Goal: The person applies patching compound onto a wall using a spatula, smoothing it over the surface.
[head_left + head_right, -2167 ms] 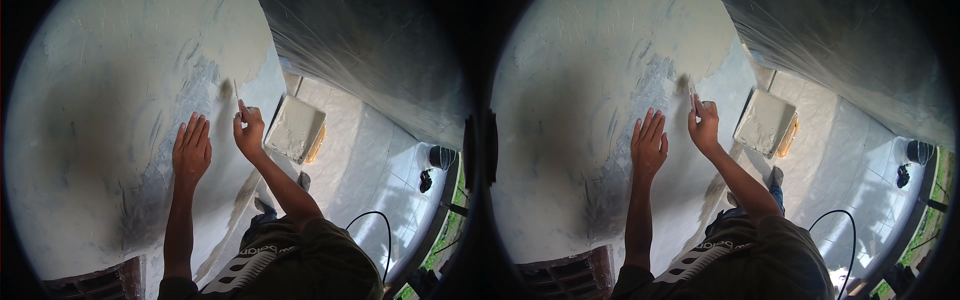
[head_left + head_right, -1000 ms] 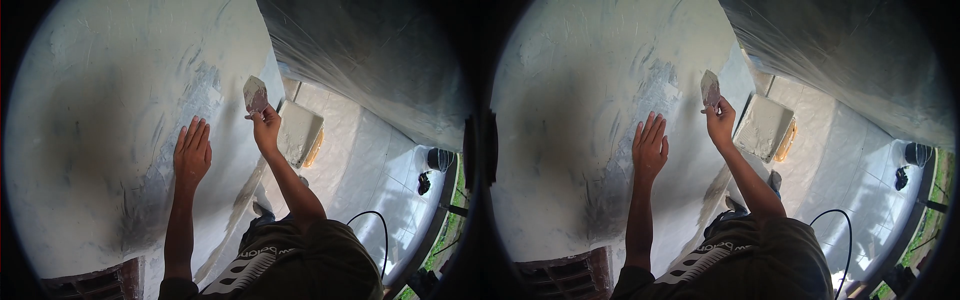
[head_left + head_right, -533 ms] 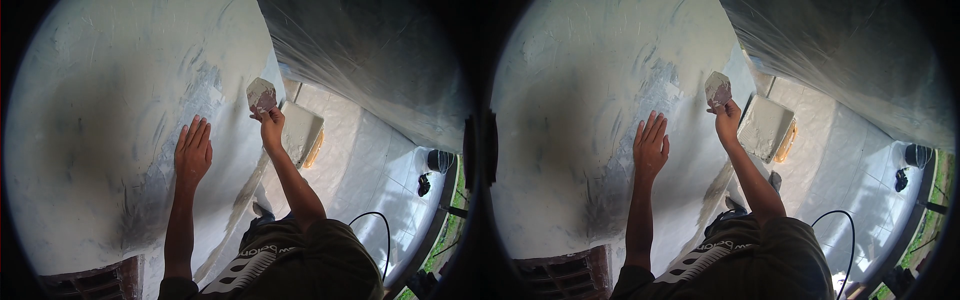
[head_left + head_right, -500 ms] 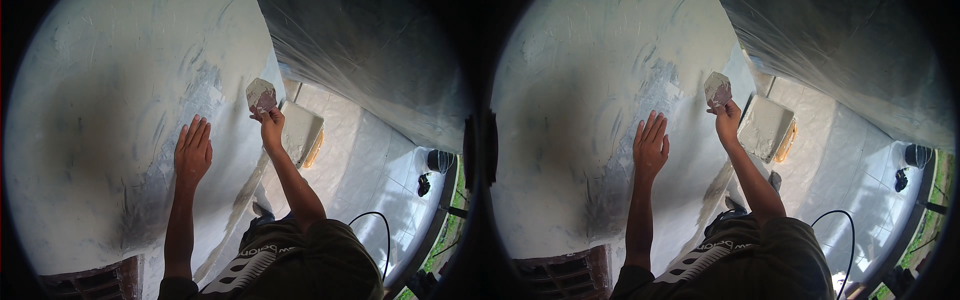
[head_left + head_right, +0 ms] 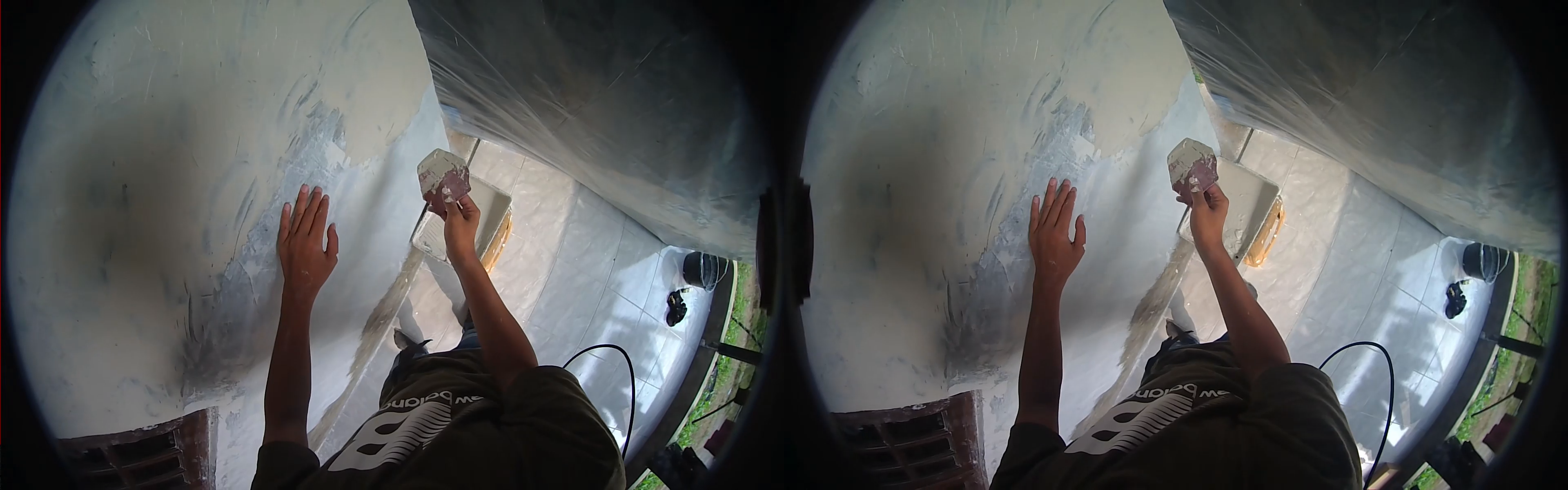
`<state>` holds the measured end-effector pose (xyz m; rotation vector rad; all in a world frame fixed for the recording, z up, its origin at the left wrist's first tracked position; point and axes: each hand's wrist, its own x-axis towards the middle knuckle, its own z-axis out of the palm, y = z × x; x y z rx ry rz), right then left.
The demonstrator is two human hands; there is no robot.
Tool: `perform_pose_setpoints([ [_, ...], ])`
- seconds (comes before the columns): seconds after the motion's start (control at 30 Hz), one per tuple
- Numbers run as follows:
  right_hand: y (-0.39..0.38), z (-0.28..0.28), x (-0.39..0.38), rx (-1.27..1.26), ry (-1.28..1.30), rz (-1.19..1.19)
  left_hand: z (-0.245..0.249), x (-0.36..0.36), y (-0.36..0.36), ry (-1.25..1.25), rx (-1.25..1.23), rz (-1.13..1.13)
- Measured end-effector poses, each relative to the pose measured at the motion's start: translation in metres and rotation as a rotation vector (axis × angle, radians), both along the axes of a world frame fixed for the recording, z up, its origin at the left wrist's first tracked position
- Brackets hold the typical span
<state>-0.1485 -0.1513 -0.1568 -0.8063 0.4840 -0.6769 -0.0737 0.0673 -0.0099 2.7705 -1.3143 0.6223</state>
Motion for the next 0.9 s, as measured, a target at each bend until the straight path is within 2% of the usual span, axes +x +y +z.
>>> perform_pose_setpoints([
  [0.27,-0.030,-0.019,-0.024,0.026,0.043,0.007,-0.021,-0.010,-0.015,0.028,-0.071,0.051],
  [0.37,-0.039,-0.035,-0.032,-0.012,0.089,-0.035,-0.037,-0.016,-0.022,0.082,-0.058,0.038],
  [0.53,-0.044,-0.058,-0.051,0.065,0.104,-0.057,-0.070,-0.020,-0.034,0.234,-0.117,-0.023],
  [0.8,-0.042,-0.128,-0.065,0.024,0.300,-0.042,-0.131,-0.011,-0.040,0.399,-0.123,-0.068],
  [0.87,-0.039,-0.149,-0.066,-0.174,0.536,-0.001,-0.147,-0.008,-0.040,0.432,-0.112,-0.077],
  [0.9,-0.033,-0.159,-0.064,-0.098,0.430,-0.089,-0.156,-0.006,-0.041,0.448,-0.123,-0.090],
])
